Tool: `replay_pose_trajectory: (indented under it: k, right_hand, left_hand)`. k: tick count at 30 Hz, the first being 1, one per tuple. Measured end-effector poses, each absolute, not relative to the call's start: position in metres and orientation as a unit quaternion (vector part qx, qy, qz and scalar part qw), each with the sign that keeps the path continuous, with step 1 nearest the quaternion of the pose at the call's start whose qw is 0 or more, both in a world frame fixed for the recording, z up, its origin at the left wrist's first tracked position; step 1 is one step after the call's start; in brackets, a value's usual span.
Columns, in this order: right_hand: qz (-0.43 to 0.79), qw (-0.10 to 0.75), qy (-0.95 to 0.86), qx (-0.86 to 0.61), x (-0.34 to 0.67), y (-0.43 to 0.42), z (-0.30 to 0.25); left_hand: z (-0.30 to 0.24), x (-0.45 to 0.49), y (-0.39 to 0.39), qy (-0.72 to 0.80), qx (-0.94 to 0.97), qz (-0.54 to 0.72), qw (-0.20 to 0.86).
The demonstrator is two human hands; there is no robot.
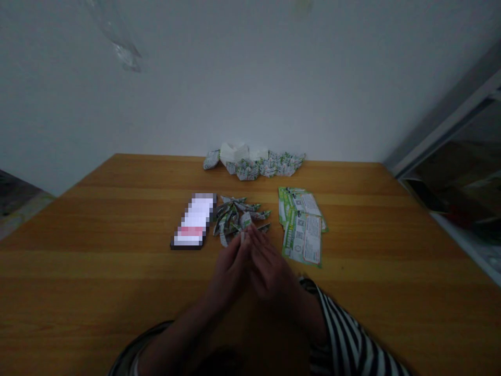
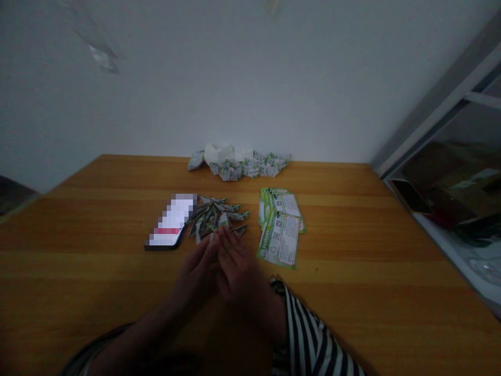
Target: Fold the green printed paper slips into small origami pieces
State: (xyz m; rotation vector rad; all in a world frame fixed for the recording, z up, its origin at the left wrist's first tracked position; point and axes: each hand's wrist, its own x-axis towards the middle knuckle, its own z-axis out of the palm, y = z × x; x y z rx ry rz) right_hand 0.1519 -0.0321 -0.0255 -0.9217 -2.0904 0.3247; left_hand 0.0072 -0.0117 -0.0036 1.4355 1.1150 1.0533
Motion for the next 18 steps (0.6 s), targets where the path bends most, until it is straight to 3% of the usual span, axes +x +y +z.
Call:
replay_pose_trajectory:
  k: [4, 8, 15, 18]
  right_hand:
    - [0.173, 0.414, -0.818, -0.361, 0.160, -0.032, -0.019]
    - [0.141, 0.435, -0.794, -0.401, 0.178, -0.027, -0.014]
    - [0.333, 0.515, -0.656, -0.439, 0.190, -0.017, -0.021]
    - [0.421, 0.573, -0.496, -0.499, 0.187, -0.014, -0.025]
  left_hand:
    - [-0.002, 0.002, -0.004, 0.486, 0.479, 0.416, 0.601]
    - [0.006, 0.000, 0.003, 0.442, 0.418, 0.363, 0.706]
    - [0.012, 0.018, 0.016, 0.410, 0.453, 0.283, 0.739]
    - [0.005, 0.024, 0.021, 0.405, 0.501, 0.337, 0.686]
